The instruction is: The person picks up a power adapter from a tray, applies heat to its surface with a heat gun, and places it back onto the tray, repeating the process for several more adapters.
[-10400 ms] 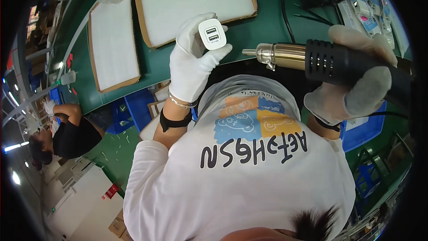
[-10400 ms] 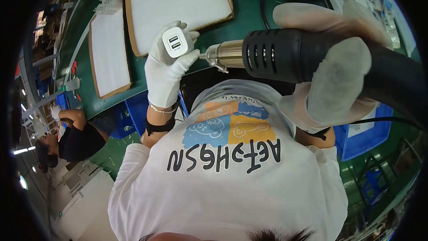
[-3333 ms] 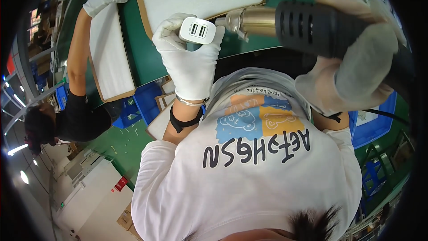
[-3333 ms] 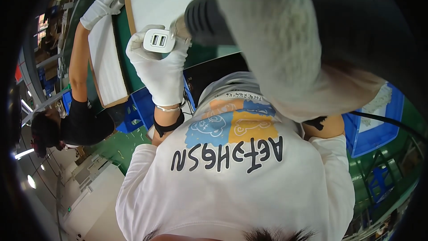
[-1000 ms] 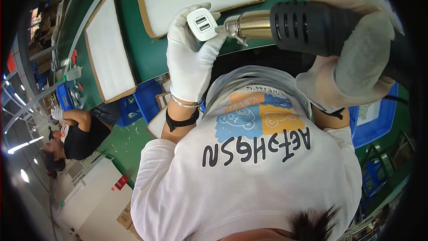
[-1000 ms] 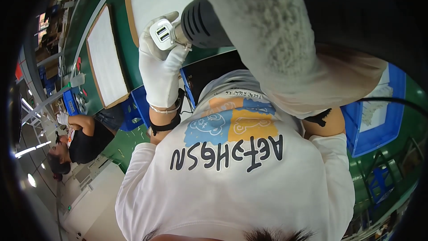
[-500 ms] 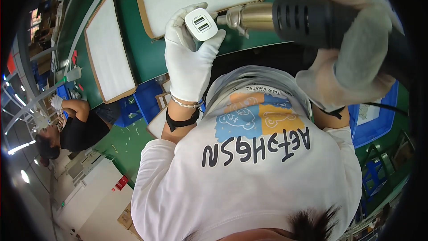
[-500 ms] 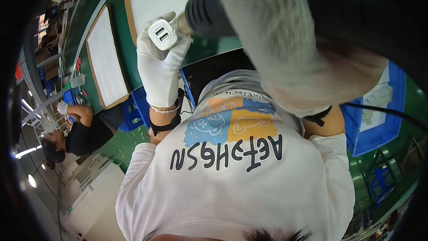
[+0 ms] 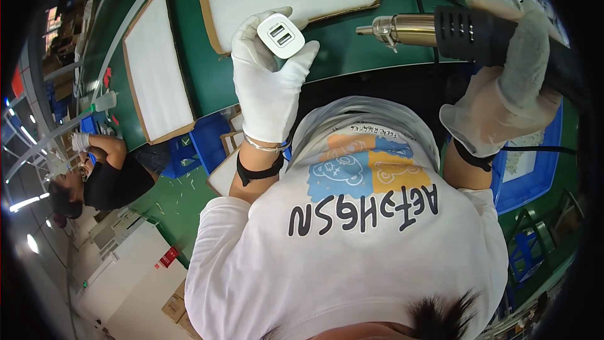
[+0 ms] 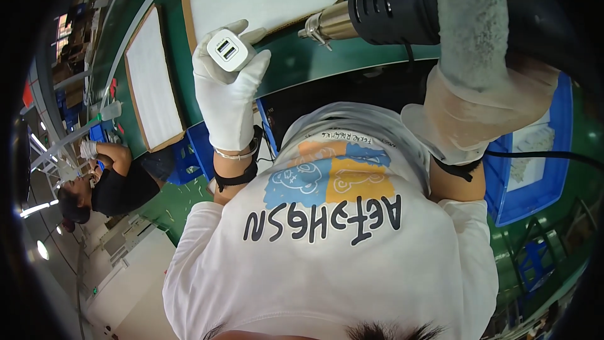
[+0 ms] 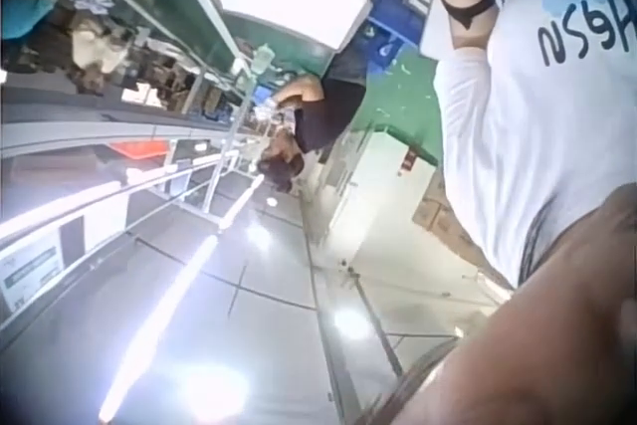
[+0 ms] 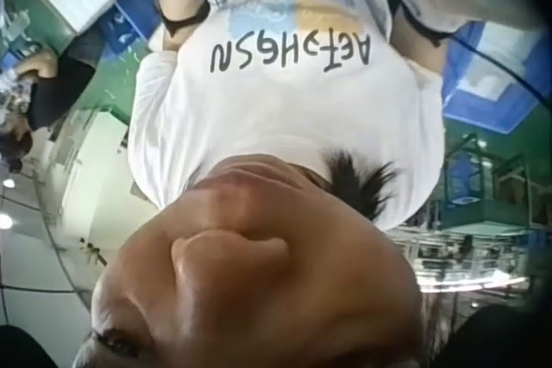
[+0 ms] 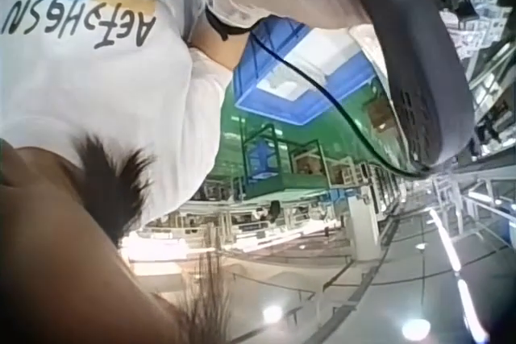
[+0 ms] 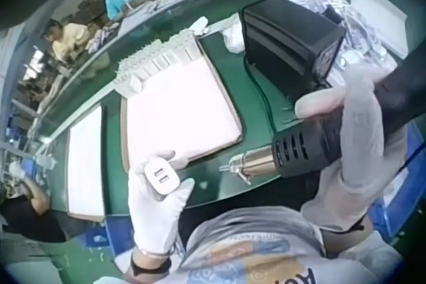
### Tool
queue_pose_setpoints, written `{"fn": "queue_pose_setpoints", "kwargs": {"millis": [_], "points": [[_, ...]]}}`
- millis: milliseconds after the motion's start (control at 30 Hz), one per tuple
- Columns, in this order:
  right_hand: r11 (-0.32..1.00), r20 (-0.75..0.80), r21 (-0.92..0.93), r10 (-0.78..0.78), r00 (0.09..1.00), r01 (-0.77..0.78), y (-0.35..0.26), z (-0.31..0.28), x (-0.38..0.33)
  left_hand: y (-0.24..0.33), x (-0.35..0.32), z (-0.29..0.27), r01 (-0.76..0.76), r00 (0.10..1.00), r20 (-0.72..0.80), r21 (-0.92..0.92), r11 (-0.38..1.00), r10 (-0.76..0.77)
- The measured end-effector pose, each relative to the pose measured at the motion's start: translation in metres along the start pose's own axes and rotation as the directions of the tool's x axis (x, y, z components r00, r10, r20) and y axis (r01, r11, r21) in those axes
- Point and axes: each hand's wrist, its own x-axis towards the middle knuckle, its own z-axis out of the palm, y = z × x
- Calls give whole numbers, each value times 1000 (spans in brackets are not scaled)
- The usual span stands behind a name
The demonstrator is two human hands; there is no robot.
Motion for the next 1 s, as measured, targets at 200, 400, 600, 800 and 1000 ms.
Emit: {"fn": "queue_pose_setpoints", "kwargs": {"millis": [200, 400, 600, 800, 1000], "points": [[945, 121, 289, 122, 985, -153, -1, 3, 3, 0, -1, 2, -8, 1000, -9, -23, 1000, 8], [935, 85, 294, 180, 980, -197, -7, 9, 8, 5, -3, -3, 44, 999, 26, -69, 997, -42], [954, -27, 229, 206, 978, -195, -36, 23, 19, 8, -6, -6, 167, 980, 114, -53, 984, -161], [964, 52, 229, 128, 990, -137, -24, 0, 28, 16, -18, 8, 249, 956, 182, -98, 964, -228], [969, 135, 227, 63, 989, -93, -17, -14, 27, 17, -20, 23, 289, 939, 253, -206, 935, -234]]}}
